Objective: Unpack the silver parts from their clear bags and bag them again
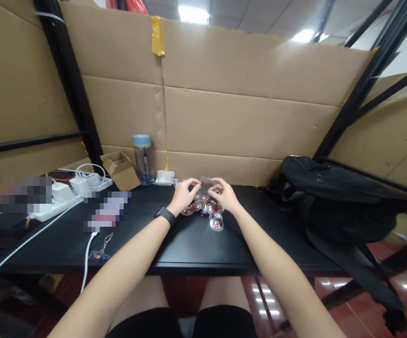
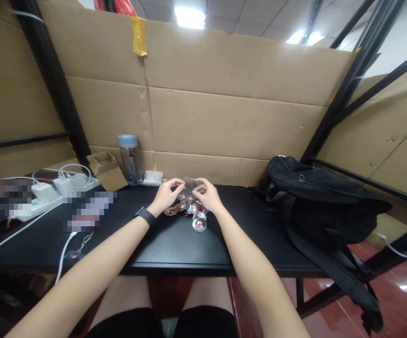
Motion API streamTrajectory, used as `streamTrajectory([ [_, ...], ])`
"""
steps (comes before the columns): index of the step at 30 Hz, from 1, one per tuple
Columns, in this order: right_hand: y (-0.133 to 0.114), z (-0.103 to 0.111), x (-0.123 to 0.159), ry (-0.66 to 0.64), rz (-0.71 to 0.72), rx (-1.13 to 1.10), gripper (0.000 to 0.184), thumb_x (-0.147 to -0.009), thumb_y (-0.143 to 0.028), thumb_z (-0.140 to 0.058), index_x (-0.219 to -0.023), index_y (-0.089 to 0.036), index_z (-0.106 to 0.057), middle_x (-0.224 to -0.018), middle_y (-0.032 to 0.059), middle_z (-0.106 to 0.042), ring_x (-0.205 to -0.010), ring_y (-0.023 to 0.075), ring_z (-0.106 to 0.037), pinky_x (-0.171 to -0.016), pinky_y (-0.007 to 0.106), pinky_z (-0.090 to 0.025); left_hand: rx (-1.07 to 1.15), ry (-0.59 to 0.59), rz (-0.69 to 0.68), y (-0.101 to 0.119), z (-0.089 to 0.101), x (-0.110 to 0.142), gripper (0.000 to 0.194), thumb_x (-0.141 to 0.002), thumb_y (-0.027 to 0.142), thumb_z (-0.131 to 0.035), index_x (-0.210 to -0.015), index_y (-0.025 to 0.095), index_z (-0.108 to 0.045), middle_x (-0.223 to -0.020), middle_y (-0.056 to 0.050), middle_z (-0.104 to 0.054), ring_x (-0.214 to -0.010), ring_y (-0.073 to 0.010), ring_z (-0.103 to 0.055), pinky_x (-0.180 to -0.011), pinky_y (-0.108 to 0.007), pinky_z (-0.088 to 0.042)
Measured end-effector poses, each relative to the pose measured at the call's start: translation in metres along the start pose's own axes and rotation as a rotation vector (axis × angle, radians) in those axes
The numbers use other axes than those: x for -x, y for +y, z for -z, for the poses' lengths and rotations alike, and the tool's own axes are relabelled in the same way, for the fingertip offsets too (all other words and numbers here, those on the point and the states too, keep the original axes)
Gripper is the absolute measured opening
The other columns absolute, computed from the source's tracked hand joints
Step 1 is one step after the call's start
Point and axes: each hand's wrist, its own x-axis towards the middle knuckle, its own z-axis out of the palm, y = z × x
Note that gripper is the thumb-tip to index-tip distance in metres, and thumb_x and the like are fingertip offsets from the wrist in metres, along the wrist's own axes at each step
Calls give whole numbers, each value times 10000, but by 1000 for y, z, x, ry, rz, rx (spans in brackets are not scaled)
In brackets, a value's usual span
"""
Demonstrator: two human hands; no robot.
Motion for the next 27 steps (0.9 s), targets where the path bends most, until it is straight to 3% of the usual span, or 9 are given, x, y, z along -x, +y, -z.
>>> streamTrajectory([
  [9, -6, -3, 1, 96, 11, -128, 497, -767, -321, -757, -1216, -232, -563, -786, -11, -690, -718, 162, -684, -751, 309, -559, 99, -9, 101, 0, -1, 2, 296, -872, 282, -663, -1155, 241, -587, -882, -8, -766, -887, -193, -732, -930, -348, -500],
  [14, -8, -3, 0, 137, -28, -182, 609, -748, -306, -759, -1286, -267, -477, -838, -14, -694, -636, 146, -670, -621, 267, -542, 96, -18, 122, 2, -2, 0, 361, -888, 293, -647, -1228, 245, -535, -856, -8, -776, -937, -205, -728, -954, -368, -474],
  [16, -7, -2, -1, 165, -30, -195, 569, -746, -303, -752, -1251, -271, -491, -905, 2, -706, -623, 142, -673, -590, 259, -534, 15, -23, 112, 4, -2, 1, 323, -920, 286, -601, -1233, 245, -535, -907, -20, -778, -978, -212, -714, -982, -394, -450],
  [21, -4, 1, -3, 159, -10, -106, 189, -784, -323, -697, -908, -181, -707, -887, 73, -745, -677, 183, -694, -650, 303, -552, -311, 34, -61, 16, 10, 3, 271, -987, 354, -500, -1219, 234, -573, -1230, -85, -693, -1204, -257, -593, -1032, -440, -370],
  [25, -2, 3, -2, 159, -36, -49, 282, -802, -313, -678, -1016, -158, -774, -787, 75, -758, -690, 211, -706, -685, 336, -560, -427, -181, -319, 25, 25, 2, 492, -843, 524, -703, -1235, 246, -597, -1275, -81, -656, -1216, -283, -554, -1006, -421, -365],
  [27, -2, 2, -1, 149, -39, -66, 314, -812, -307, -675, -1071, -157, -770, -760, 67, -757, -686, 207, -708, -693, 336, -562, -495, -255, -408, 27, 27, 1, 536, -778, 504, -778, -1224, 255, -615, -1287, -82, -652, -1226, -293, -540, -993, -427, -355],
])
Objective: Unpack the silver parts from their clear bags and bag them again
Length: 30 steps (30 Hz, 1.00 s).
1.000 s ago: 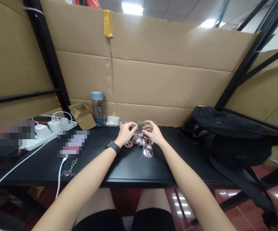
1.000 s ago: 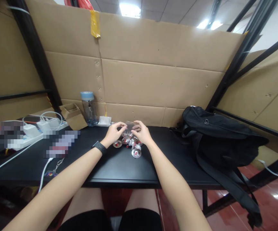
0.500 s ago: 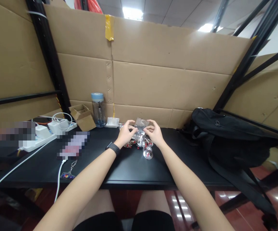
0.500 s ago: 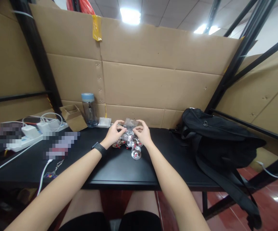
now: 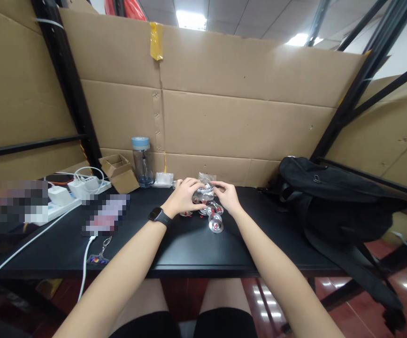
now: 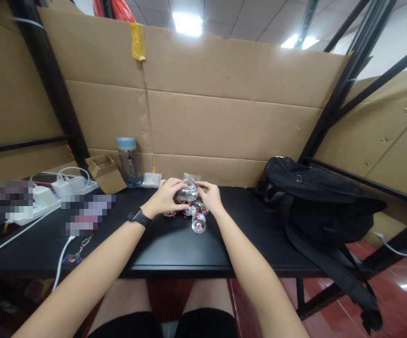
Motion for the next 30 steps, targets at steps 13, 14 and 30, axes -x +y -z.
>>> streamTrajectory([
  [13, 3, -5, 1, -37, 97, 55, 365, -776, -240, -674, -1138, -233, -722, -1326, 81, -623, -918, 172, -698, -752, 288, -560, -254, 190, 251, -34, -5, 4, 229, -972, 217, -506, -1029, 279, -719, -1118, -71, -755, -1234, -282, -516, -994, -511, -261],
  [14, 4, -4, 1, -30, 97, 85, 366, -777, -235, -667, -1140, -234, -714, -1308, 77, -625, -930, 174, -694, -751, 287, -556, -279, 248, 349, -46, 0, 8, 244, -976, 233, -492, -1047, 281, -721, -1130, -76, -752, -1239, -292, -504, -1000, -524, -251],
  [30, 4, -4, 5, -107, 73, 252, 337, -782, -207, -670, -1116, -238, -698, -1255, 61, -625, -965, 178, -654, -901, 352, -526, -334, -276, 756, -112, -20, 48, 540, -840, 211, -475, -1337, 335, -644, -1459, -80, -577, -1367, -385, -374, -1021, -618, -328],
])
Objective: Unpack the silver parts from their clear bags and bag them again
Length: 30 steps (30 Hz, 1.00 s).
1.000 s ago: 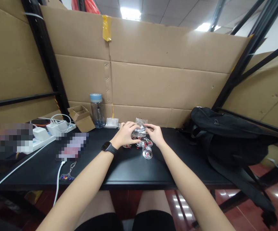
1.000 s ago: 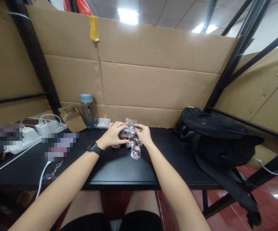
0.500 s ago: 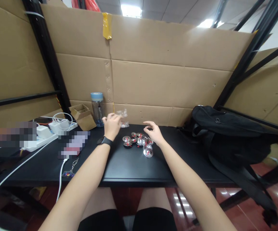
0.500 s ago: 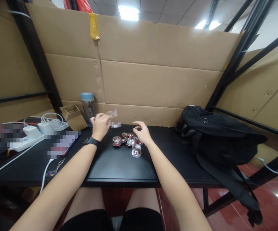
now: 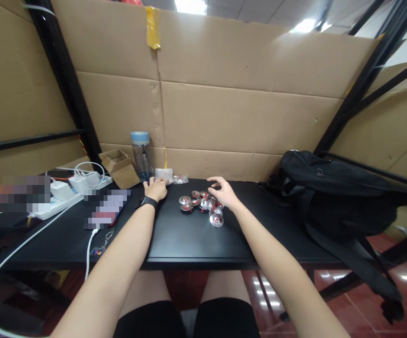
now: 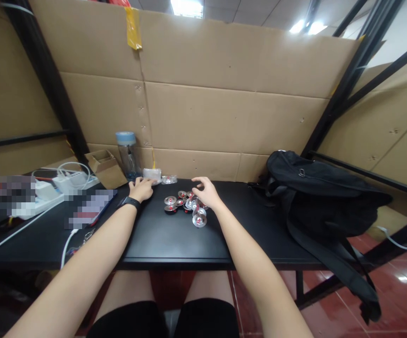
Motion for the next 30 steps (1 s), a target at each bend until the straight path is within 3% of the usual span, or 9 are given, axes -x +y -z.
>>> streamTrajectory([
  [5, -1, 0, 1, -68, -2, 58, 331, -778, -191, -678, -1106, -227, -699, -1216, 64, -634, -1006, 198, -641, -898, 357, -524, -9, 56, 28, 4, 5, 3, 495, -827, 197, -499, -1281, 286, -675, -1417, -114, -587, -1333, -381, -400, -1012, -597, -342],
  [11, -2, 6, -1, -71, 45, 168, 287, -795, -196, -671, -1077, -231, -715, -1163, 65, -656, -985, 207, -638, -786, 325, -525, -27, 309, 71, 23, 28, 13, 439, -860, 251, -501, -1270, 196, -650, -1302, -180, -645, -1245, -399, -440, -978, -602, -349],
  [14, -2, 9, -2, -62, 62, 197, 282, -792, -186, -669, -1066, -234, -720, -1139, 63, -661, -961, 200, -639, -761, 317, -515, 15, 252, -120, 33, 34, 14, 408, -878, 248, -488, -1256, 241, -642, -1345, -139, -635, -1257, -365, -458, -988, -568, -369],
  [17, 0, 8, -2, -67, 66, 206, 289, -789, -178, -667, -1068, -234, -716, -1139, 62, -661, -961, 199, -637, -756, 314, -511, 6, 148, -307, 44, 22, 13, 448, -899, 202, -447, -1311, 270, -610, -1412, -111, -605, -1345, -331, -425, -1059, -578, -331],
  [23, 8, 6, -2, -50, 84, 196, 353, -782, -167, -668, -1127, -241, -689, -1166, 62, -655, -983, 202, -631, -739, 303, -504, -63, 63, -332, 57, -13, 5, 516, -956, 292, -413, -1457, 205, -499, -1538, -166, -485, -1457, -351, -314, -1105, -651, -264],
  [27, 6, 5, -1, -66, 78, 194, 343, -786, -173, -671, -1123, -237, -688, -1158, 62, -654, -982, 201, -631, -738, 300, -508, -39, 63, -334, 55, -18, 2, 524, -975, 287, -353, -1473, 181, -481, -1468, -176, -559, -1436, -350, -349, -1099, -679, -257],
  [30, 3, 4, -1, -70, 69, 195, 344, -785, -171, -672, -1123, -233, -692, -1159, 67, -653, -985, 205, -634, -736, 302, -514, -21, 110, -344, 54, -20, 1, 524, -965, 272, -368, -1470, 205, -493, -1515, -158, -517, -1458, -349, -323, -1127, -678, -221],
])
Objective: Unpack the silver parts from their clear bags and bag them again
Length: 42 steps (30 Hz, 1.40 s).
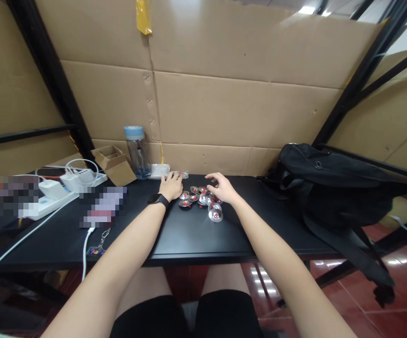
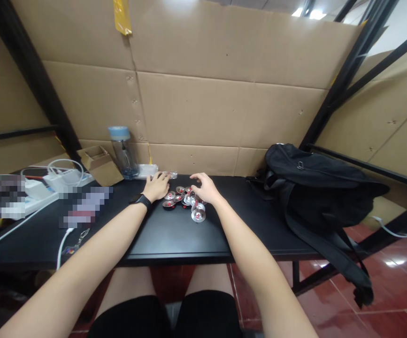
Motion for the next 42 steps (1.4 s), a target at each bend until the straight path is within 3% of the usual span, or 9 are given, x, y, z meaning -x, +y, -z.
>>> streamTrajectory([
  [3, 0, 0, 0, 6, 3, -10, 346, -786, -173, -669, -1125, -234, -698, -1160, 71, -647, -978, 203, -635, -740, 304, -524, 32, -9, 24, 1, -2, -2, 518, -974, 299, -363, -1472, 239, -494, -1565, -131, -464, -1498, -344, -269, -1145, -682, -196],
  [9, 5, -1, 0, -1, -13, -30, 339, -773, -165, -669, -1103, -234, -706, -1130, 66, -645, -969, 201, -633, -742, 307, -536, 40, -62, 46, 7, 1, -3, 544, -966, 315, -391, -1494, 205, -458, -1458, -179, -567, -1473, -337, -318, -1147, -672, -198],
  [16, 6, -1, -1, -13, -24, -32, 332, -784, -182, -675, -1111, -236, -701, -1159, 69, -644, -990, 210, -633, -747, 311, -540, -10, -5, 28, 10, 3, 0, 501, -878, 128, -430, -1346, 148, -610, -1270, -221, -635, -1273, -351, -485, -1100, -607, -275],
  [19, 6, -1, -1, -21, -17, -20, 324, -780, -183, -684, -1100, -234, -707, -1147, 70, -637, -988, 213, -632, -782, 329, -549, -32, 10, 43, 9, 5, 1, 431, -874, 124, -427, -1211, 139, -695, -1253, -232, -628, -1300, -369, -461, -1087, -606, -287],
  [22, 6, -1, -2, -24, 5, -7, 317, -775, -185, -693, -1088, -232, -713, -1128, 71, -632, -986, 216, -632, -817, 348, -556, -30, 33, 21, 8, 7, 2, 387, -874, 155, -448, -1149, 170, -720, -1393, -206, -577, -1427, -375, -346, -1118, -633, -240],
  [25, 6, -2, -2, -24, 20, -6, 315, -774, -184, -697, -1085, -229, -719, -1126, 76, -632, -985, 222, -635, -839, 361, -558, 13, -2, 10, 8, 8, 3, 434, -868, 162, -464, -1254, 181, -661, -1420, -183, -588, -1486, -358, -273, -1137, -667, -189],
  [32, 4, -2, -1, -36, 2, -6, 325, -780, -186, -700, -1101, -229, -718, -1144, 81, -628, -991, 218, -638, -856, 373, -563, -12, 92, 44, 10, 8, 3, 566, -884, 194, -468, -1445, 125, -503, -1285, -213, -656, -1332, -362, -440, -1096, -609, -288],
  [36, -1, -2, -1, -41, -4, -34, 323, -786, -190, -698, -1106, -232, -711, -1162, 78, -616, -1017, 217, -638, -861, 364, -566, -37, 89, 46, 10, 10, 3, 406, -903, 223, -468, -1259, 171, -659, -1336, -183, -636, -1389, -369, -391, -1114, -611, -269],
  [42, 1, -1, -1, -46, 28, 4, 329, -782, -189, -706, -1108, -233, -712, -1141, 77, -619, -973, 209, -639, -848, 363, -567, -6, 29, 57, 10, 15, 1, 302, -920, 294, -511, -1151, 170, -661, -1197, -178, -722, -1398, -360, -395, -1117, -659, -239],
])
